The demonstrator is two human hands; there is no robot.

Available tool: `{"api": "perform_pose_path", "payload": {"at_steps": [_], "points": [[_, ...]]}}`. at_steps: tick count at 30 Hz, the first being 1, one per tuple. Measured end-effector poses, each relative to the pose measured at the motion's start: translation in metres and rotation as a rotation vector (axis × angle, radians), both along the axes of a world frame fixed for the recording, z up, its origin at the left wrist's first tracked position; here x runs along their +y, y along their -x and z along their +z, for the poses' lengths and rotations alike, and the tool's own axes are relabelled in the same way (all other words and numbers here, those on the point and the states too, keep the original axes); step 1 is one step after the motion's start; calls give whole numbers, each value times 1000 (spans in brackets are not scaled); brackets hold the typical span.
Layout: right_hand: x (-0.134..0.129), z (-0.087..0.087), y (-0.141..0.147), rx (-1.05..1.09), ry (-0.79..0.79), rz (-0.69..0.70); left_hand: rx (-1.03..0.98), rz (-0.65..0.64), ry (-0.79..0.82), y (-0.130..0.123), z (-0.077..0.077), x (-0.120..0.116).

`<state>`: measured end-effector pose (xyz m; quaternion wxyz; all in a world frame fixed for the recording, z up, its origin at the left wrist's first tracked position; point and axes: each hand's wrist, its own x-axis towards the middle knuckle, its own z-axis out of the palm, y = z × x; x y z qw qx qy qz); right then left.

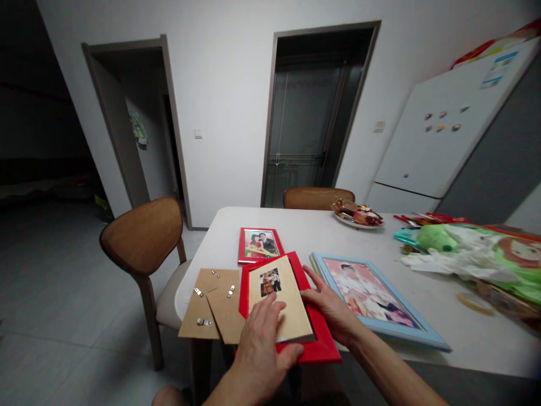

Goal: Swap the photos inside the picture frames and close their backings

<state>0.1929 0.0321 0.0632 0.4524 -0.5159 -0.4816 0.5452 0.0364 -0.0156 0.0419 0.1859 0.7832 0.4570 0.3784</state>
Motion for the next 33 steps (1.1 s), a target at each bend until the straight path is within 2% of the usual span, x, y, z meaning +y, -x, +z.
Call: {"api": "perform_pose_path", "payload": {"at_steps": [3, 6, 8, 11, 13, 15, 19, 22, 28, 33], "points": [[1, 0, 0, -42, -14, 12, 21, -48, -131, -10, 1, 2], [5, -4, -3, -84, -17, 22, -19, -31, -218, -4, 5, 6], [11, -8, -7, -192, -28, 11, -108, 85, -219, 8, 10, 7], [19, -15, -15, -501, -118, -26, -247, 336, -125, 36, 13, 9], [23, -22, -19, -722, -206, -46, -284, 449, -58, 57, 8, 10], [26, -29, -21, -900, -272, -65, -276, 500, 4, 75, -2, 10], [26, -43, -20, -1096, -335, -92, -194, 544, 74, 96, -28, 11], [24, -47, -18, -1166, -346, -66, -88, 552, 66, 98, -38, 12], [23, -48, -18, -1259, -342, -22, 93, 549, 51, 95, -35, 12], [22, -49, -18, -1286, -365, -38, 182, 528, -4, 96, -36, 11]]}}
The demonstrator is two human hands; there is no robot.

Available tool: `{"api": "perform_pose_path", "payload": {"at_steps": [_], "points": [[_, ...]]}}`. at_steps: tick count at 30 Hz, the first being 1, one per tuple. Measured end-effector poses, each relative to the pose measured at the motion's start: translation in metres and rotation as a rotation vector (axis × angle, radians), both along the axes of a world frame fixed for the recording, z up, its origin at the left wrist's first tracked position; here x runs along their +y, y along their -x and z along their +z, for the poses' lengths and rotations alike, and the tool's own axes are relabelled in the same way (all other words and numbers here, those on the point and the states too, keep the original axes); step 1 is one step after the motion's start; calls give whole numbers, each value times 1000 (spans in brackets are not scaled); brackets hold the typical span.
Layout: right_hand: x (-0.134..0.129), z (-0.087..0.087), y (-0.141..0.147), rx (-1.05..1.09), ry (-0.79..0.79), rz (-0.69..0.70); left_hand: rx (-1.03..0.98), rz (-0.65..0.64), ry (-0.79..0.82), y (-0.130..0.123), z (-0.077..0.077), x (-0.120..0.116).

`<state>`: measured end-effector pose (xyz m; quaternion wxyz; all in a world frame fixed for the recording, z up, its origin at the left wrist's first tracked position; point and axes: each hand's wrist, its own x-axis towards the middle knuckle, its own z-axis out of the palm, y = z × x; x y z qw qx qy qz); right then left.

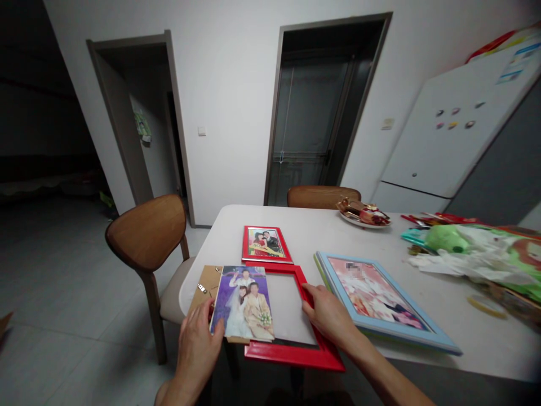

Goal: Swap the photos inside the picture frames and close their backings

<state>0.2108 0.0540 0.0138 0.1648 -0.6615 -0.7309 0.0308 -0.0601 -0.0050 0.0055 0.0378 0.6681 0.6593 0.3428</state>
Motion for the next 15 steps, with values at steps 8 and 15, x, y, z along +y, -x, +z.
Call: {"api": "perform_pose_path", "payload": {"at_steps": [8, 15], "points": [[-7, 3, 36, 501, -84, 143, 17, -150, -104, -13, -2, -4], [-4, 4, 88, 1347, 270, 189, 121, -396, -99, -43, -5, -10]]}}
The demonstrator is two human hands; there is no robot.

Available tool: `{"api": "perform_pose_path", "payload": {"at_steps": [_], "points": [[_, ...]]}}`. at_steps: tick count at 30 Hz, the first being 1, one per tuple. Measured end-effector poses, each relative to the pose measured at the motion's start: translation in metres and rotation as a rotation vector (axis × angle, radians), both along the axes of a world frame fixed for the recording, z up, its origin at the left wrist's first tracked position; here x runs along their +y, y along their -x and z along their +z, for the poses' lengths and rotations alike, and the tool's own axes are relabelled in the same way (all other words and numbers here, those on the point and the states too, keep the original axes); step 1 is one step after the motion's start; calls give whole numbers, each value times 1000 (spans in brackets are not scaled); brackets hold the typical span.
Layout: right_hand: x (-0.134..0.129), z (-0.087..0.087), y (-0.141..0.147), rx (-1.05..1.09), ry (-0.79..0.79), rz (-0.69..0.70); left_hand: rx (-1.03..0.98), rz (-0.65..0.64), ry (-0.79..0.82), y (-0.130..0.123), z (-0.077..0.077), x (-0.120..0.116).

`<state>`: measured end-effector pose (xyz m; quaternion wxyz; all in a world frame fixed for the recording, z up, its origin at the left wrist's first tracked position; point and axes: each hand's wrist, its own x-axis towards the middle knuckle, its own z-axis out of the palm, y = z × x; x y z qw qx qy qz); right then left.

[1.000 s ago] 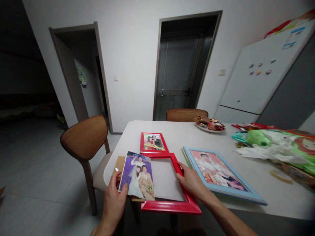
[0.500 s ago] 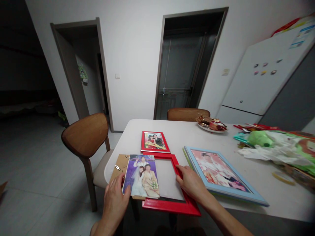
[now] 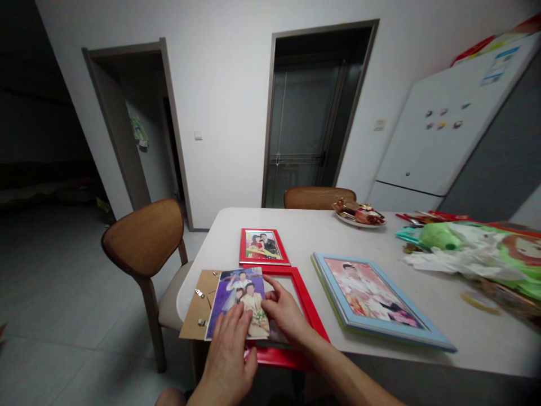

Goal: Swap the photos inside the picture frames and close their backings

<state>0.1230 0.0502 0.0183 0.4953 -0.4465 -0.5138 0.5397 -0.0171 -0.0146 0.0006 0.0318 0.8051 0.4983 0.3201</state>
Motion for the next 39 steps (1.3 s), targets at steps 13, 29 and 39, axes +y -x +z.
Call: {"api": "perform_pose_path", "payload": {"at_steps": [13, 29, 39], "points": [[-14, 13, -15, 240, 287, -117, -1259, 76, 162, -33, 46, 11], [5, 6, -79, 34, 221, -154, -375, 28, 318, -29, 13, 5], [27, -1, -73, -603, -60, -153, -25, -42, 167, -31, 2, 3]]}}
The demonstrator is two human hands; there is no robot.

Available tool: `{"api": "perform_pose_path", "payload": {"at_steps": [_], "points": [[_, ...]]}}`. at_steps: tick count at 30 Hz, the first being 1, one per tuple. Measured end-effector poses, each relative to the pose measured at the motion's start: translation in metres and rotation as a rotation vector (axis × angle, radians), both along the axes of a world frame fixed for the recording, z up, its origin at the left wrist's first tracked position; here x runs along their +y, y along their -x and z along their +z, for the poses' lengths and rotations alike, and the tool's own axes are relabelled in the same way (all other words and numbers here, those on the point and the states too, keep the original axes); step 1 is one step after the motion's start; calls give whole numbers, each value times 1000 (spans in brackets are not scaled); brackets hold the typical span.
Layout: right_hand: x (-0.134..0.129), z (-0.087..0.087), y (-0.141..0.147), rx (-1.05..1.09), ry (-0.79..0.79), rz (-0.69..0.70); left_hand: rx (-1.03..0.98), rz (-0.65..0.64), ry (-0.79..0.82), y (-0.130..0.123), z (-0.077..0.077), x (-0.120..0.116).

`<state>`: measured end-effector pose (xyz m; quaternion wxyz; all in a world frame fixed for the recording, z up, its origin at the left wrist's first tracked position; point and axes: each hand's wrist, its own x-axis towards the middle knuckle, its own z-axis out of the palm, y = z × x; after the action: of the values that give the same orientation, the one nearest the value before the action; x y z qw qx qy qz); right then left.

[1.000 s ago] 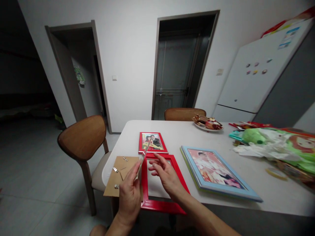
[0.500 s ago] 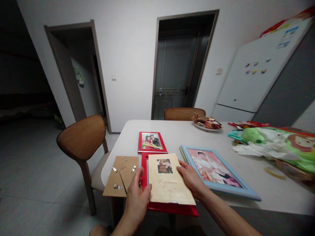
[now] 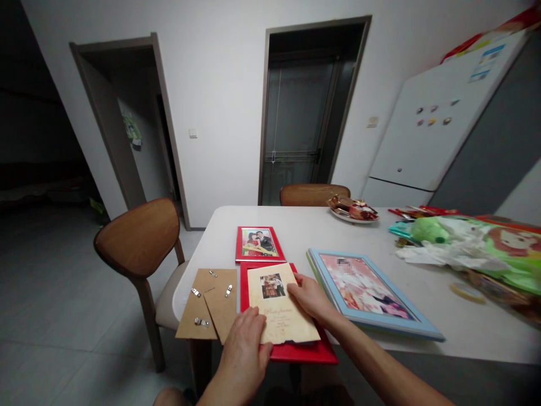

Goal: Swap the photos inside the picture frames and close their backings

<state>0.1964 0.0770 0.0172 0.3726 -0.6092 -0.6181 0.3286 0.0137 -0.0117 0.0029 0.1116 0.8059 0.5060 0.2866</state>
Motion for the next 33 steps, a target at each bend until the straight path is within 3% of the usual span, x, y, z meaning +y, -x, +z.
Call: {"api": "perform_pose_path", "payload": {"at_steps": [5, 10, 16, 19, 21, 26, 30, 33], "points": [[-6, 11, -1, -559, -102, -24, 62, 5, 24, -2, 9, -2], [-7, 8, 3, -794, -68, -86, 110, 54, 42, -10, 18, 1], [-13, 11, 11, -729, -157, -11, 82, 65, 50, -5, 24, 5], [-25, 17, 27, -581, -234, 141, 64, 87, 13, 25, 20, 2], [-35, 23, 44, -514, -275, 257, 76, 169, 22, 53, 15, 1], [-54, 29, 95, -539, -353, 444, 133, 334, 56, 108, -2, 4], [-57, 20, 121, -613, -346, 463, 136, 378, 50, 119, -16, 13], [-56, 18, 122, -535, -320, 430, 100, 396, 12, 116, -15, 15]]}}
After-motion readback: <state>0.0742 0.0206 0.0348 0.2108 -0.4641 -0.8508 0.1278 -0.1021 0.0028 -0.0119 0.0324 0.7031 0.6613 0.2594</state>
